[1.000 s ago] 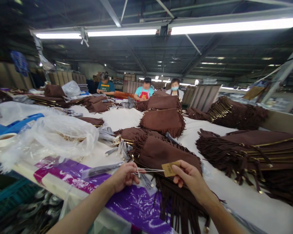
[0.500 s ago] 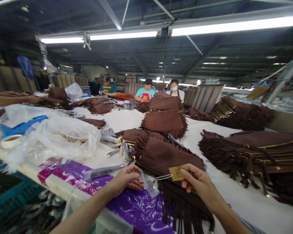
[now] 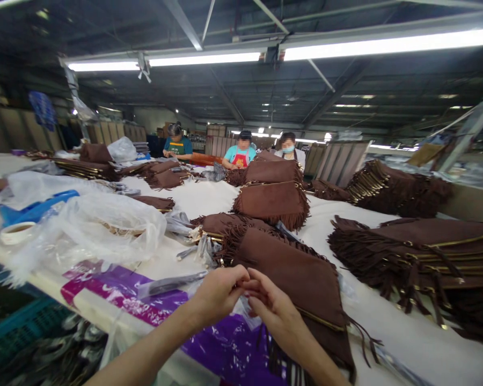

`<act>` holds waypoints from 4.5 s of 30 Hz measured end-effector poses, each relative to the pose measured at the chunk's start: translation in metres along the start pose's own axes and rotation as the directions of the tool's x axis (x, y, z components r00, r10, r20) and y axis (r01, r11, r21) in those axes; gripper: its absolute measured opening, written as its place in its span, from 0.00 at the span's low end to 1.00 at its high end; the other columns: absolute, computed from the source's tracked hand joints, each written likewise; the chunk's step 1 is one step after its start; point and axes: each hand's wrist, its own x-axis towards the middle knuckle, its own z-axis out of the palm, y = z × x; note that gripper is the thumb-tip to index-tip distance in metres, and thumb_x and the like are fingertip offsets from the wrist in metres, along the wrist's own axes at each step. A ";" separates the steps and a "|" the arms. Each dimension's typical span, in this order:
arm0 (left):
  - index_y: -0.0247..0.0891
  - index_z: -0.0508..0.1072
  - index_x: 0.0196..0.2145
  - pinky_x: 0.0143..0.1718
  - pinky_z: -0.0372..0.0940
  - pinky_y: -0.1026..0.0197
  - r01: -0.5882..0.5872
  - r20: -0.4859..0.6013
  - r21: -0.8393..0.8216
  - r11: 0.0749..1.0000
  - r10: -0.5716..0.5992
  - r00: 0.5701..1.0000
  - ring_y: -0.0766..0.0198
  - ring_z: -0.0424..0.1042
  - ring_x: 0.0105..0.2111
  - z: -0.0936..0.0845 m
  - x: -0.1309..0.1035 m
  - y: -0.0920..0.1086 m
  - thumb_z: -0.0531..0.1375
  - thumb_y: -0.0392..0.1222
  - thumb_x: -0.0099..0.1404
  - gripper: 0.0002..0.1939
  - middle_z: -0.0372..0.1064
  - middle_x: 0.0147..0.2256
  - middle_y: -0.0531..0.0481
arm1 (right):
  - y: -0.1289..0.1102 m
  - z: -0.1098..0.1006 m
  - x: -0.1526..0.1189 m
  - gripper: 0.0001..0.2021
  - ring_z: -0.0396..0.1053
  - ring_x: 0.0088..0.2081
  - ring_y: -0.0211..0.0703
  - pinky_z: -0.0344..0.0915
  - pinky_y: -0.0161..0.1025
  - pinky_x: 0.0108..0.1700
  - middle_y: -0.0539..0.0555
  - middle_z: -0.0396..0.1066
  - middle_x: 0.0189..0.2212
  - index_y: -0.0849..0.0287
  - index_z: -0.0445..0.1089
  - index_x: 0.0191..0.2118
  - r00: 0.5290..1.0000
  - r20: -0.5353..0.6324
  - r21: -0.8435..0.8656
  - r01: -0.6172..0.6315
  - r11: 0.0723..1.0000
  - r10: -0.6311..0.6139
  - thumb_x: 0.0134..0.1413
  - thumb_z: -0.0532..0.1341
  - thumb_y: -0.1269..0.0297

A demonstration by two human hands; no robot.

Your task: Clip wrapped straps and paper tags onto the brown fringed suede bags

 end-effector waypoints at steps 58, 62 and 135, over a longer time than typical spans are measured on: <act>0.38 0.75 0.42 0.49 0.64 0.54 0.096 -0.097 0.099 0.990 -0.086 0.991 0.53 0.71 0.44 -0.029 0.051 -0.074 0.51 0.50 0.64 0.18 0.76 0.43 0.46 | -0.002 -0.024 0.033 0.17 0.62 0.21 0.33 0.60 0.28 0.22 0.47 0.68 0.24 0.59 0.67 0.29 0.891 0.432 0.141 -0.218 0.966 0.138 0.50 0.66 0.49; 0.37 0.75 0.39 0.49 0.64 0.48 0.019 -0.064 0.443 0.897 0.011 0.998 0.48 0.71 0.44 -0.027 0.059 -0.081 0.50 0.42 0.62 0.17 0.75 0.41 0.42 | -0.014 -0.040 0.002 0.19 0.62 0.22 0.32 0.60 0.27 0.23 0.48 0.69 0.26 0.60 0.68 0.31 0.868 0.475 0.176 -0.254 0.951 0.144 0.51 0.66 0.46; 0.34 0.71 0.28 0.25 0.61 0.66 0.352 0.359 -0.933 -0.074 -0.200 0.912 0.70 0.66 0.20 0.186 0.163 0.052 0.71 0.34 0.42 0.15 0.68 0.23 0.55 | 0.040 -0.186 -0.011 0.13 0.59 0.17 0.34 0.54 0.29 0.19 0.43 0.63 0.17 0.60 0.70 0.33 0.919 -0.364 -0.022 -0.174 0.984 0.154 0.46 0.65 0.55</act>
